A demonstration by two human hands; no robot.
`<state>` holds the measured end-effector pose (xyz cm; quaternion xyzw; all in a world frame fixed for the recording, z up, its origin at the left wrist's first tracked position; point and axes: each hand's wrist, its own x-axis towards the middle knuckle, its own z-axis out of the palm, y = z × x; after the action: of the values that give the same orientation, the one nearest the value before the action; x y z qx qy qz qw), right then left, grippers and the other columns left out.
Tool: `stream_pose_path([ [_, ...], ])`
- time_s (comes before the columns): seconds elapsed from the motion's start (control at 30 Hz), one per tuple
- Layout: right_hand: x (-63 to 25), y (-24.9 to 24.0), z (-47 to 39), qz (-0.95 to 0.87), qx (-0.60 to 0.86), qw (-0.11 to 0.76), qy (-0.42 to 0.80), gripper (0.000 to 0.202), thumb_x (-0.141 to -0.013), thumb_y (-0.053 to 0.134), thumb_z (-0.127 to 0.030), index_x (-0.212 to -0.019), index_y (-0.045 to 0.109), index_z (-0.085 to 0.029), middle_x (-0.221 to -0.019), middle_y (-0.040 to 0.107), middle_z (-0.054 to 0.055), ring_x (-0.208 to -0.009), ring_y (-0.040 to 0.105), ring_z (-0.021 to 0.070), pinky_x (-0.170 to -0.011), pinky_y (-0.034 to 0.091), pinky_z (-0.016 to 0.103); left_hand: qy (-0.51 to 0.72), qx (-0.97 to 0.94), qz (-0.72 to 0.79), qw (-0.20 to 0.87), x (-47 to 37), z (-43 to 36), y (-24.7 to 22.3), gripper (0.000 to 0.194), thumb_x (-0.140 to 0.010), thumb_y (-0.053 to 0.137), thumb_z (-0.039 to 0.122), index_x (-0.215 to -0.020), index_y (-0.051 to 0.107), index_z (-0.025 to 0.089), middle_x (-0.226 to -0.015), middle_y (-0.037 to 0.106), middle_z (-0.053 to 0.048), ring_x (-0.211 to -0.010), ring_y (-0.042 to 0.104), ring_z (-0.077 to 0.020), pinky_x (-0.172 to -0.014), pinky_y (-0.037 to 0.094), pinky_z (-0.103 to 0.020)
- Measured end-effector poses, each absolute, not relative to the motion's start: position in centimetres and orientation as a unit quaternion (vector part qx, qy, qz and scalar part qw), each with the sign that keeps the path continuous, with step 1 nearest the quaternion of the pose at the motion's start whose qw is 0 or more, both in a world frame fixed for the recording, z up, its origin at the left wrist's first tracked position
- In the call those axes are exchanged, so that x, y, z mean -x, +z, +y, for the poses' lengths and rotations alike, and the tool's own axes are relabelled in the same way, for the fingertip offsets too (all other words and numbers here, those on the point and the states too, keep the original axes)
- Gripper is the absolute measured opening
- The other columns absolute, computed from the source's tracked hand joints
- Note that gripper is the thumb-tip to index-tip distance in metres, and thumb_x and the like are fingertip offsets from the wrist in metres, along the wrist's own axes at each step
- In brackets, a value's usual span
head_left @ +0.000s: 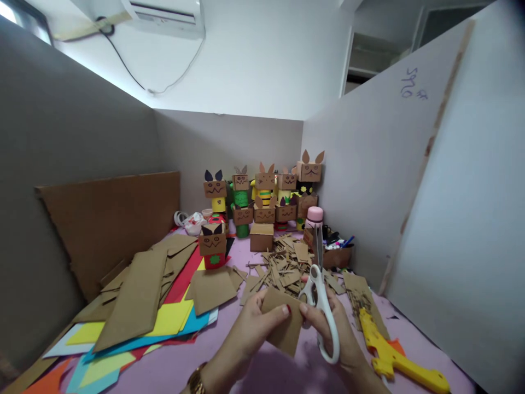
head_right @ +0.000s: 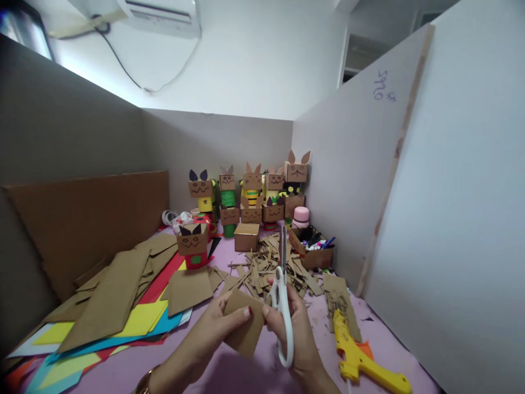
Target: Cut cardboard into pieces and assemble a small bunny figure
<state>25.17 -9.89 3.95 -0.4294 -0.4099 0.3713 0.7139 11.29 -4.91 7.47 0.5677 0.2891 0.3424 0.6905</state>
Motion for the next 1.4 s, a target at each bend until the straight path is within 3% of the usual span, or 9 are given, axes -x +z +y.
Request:
stream_pose_path([
  [0.3,-25.2,3.3,-10.1,-0.446,0.396,0.684,0.421,0.047,-0.066,0.075,-0.036,-0.106,0.055,-0.024,-0.076,0.053,-0.004,-0.065,0.045,0.0111,-0.060,0.039,0.022,0.345,-0.566,0.331,0.672,-11.0,-4.8,7.9,0.017,-0.067,0.068,0.030,-0.073,0.063,0.015,-0.066,0.065,-0.001,-0.061,0.056,-0.0123,-0.057,0.038,-0.021],
  [0.67,-24.8,3.0,-10.0,-0.434,0.416,0.676,0.425,0.057,-0.061,0.076,-0.042,-0.107,0.052,-0.019,-0.064,0.048,-0.006,-0.054,0.040,0.0103,-0.052,0.032,0.023,0.318,-0.577,0.311,0.685,-10.1,-3.9,7.8,0.019,-0.071,0.063,0.034,-0.065,0.062,0.016,-0.062,0.061,0.001,-0.059,0.054,-0.0126,-0.055,0.036,-0.021],
  [0.9,-24.4,3.6,-9.7,-0.360,0.472,0.742,0.310,0.055,-0.057,0.076,-0.042,-0.102,0.052,-0.022,-0.073,0.053,-0.002,-0.063,0.046,0.0148,-0.059,0.042,0.027,0.421,-0.408,0.299,0.753,-11.5,-4.7,7.0,0.036,-0.074,0.058,0.048,-0.096,0.064,0.020,-0.092,0.069,-0.005,-0.081,0.061,-0.0176,-0.067,0.045,-0.025],
  [1.03,-24.4,3.4,-9.5,-0.348,0.481,0.754,0.281,0.053,-0.062,0.073,-0.041,-0.106,0.050,-0.023,-0.080,0.054,0.000,-0.069,0.049,0.0160,-0.065,0.044,0.027,0.432,-0.350,0.284,0.781,-13.0,-5.9,5.3,0.048,-0.065,0.070,0.040,-0.108,0.058,0.024,-0.105,0.068,-0.006,-0.095,0.061,-0.0200,-0.070,0.045,-0.025],
  [1.13,-24.2,3.7,-9.6,-0.364,0.477,0.740,0.302,0.054,-0.059,0.074,-0.041,-0.104,0.051,-0.022,-0.085,0.059,0.003,-0.075,0.054,0.0193,-0.068,0.046,0.029,0.428,-0.387,0.321,0.751,-13.3,-6.1,4.3,0.052,-0.060,0.074,0.035,-0.108,0.057,0.022,-0.103,0.068,-0.008,-0.093,0.060,-0.0205,-0.068,0.045,-0.025],
  [1.27,-23.9,3.9,-9.9,-0.384,0.491,0.703,0.343,0.057,-0.054,0.077,-0.041,-0.102,0.054,-0.022,-0.078,0.059,0.002,-0.066,0.054,0.0184,-0.059,0.046,0.029,0.456,-0.442,0.340,0.694,-12.6,-5.3,4.6,0.048,-0.060,0.074,0.035,-0.102,0.059,0.017,-0.088,0.071,-0.008,-0.073,0.062,-0.0174,-0.060,0.044,-0.024],
  [1.4,-23.8,2.9,-9.8,-0.434,0.484,0.674,0.350,0.053,-0.061,0.073,-0.046,-0.106,0.057,-0.021,-0.072,0.057,0.000,-0.060,0.048,0.0154,-0.055,0.041,0.027,0.520,-0.431,0.335,0.657,-11.8,-4.6,6.1,0.053,-0.062,0.073,0.034,-0.110,0.055,0.020,-0.085,0.069,-0.004,-0.073,0.062,-0.0165,-0.056,0.045,-0.022],
])
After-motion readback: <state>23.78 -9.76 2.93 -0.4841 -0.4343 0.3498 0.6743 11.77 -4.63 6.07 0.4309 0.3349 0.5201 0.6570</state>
